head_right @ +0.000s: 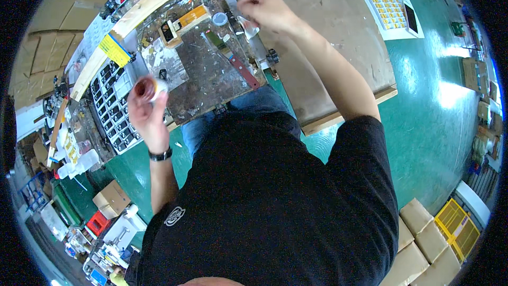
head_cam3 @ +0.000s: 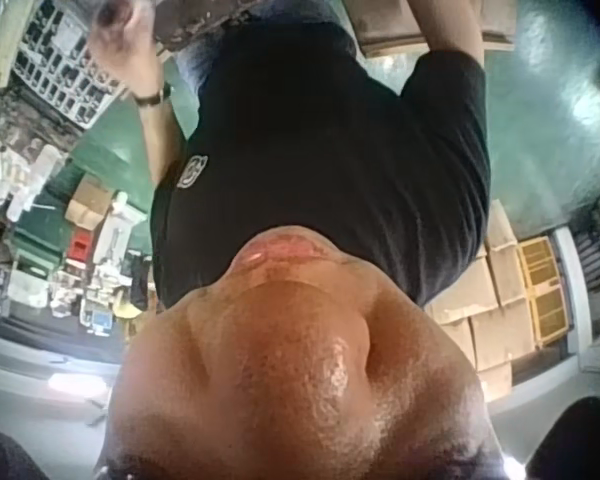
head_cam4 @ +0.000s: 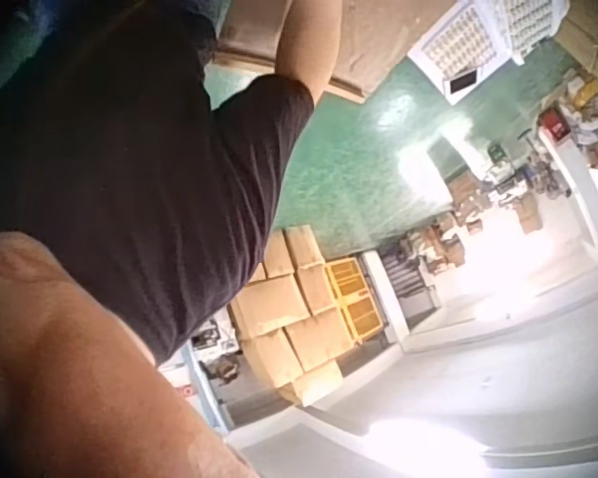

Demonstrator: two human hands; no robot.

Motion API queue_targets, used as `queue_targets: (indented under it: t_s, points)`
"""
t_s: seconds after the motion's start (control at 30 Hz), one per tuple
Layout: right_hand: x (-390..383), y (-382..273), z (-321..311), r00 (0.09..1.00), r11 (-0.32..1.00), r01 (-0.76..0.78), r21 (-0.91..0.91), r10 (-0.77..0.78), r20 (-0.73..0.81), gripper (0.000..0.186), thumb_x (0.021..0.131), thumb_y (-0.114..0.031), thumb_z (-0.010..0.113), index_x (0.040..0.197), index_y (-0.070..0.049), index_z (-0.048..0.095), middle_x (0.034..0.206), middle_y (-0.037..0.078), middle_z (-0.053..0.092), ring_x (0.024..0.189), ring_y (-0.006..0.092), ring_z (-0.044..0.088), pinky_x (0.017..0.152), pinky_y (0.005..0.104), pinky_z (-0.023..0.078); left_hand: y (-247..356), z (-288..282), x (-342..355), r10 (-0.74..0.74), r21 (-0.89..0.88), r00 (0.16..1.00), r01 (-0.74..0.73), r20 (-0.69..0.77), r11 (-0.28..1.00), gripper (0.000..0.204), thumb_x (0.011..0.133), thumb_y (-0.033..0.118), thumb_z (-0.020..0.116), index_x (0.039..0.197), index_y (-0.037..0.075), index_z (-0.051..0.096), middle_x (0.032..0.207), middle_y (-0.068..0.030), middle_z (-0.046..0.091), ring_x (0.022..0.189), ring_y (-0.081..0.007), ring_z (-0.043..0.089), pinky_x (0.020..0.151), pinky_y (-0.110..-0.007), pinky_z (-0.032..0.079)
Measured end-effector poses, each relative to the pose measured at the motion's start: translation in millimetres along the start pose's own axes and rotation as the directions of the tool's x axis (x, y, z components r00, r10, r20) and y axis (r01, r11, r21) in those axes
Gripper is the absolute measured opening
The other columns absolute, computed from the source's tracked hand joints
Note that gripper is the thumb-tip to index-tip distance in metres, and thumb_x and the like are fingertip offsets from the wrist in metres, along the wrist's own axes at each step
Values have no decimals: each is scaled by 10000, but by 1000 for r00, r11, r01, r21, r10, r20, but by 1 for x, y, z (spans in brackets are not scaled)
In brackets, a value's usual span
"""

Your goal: Performing manual screen printing on small metal plates using ink and a squeegee.

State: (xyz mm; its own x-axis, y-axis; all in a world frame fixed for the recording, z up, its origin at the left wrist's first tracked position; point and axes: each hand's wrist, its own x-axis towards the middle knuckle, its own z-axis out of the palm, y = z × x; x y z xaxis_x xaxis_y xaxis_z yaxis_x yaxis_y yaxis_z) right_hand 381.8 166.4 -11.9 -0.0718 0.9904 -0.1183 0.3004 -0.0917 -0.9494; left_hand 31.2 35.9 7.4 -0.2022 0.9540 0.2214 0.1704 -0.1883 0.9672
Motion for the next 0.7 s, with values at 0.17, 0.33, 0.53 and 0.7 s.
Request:
queue_targets:
  t_s: [0.17,0.33,0.53,0.7]
  points:
    - [-16,8,31,994,974,-109,196,104,36,278,989,-122,629,1162,50,762,776,16,649,596,70,504,523,212,374,-7,56,28,20,-76,986,-7,163,997,638,795,-18,889,1371,-11,614,1284,-135,716,1089,-220,702,1005,-325,542]
    - [-16,3,37,998,980,-55,191,60,-18,256,992,-104,635,1147,43,775,788,16,651,562,62,470,495,197,340,-12,79,35,44,-108,969,-18,243,994,642,794,-22,893,1373,-1,617,1282,-126,713,1085,-204,700,990,-320,543]
    - [-10,-1,43,995,923,-104,371,99,32,214,995,-96,667,1123,31,781,823,19,659,556,39,443,476,177,294,-19,74,30,-41,-122,962,76,268,990,647,800,-18,891,1385,12,617,1287,-115,710,1079,-198,702,982,-320,543]
    - [-9,-10,52,983,913,-178,367,178,32,180,991,-101,706,1100,23,777,822,19,646,554,23,407,471,181,266,-14,70,28,-18,-147,964,59,265,987,641,812,-6,891,1390,10,615,1295,-111,710,1074,-197,706,978,-321,542]
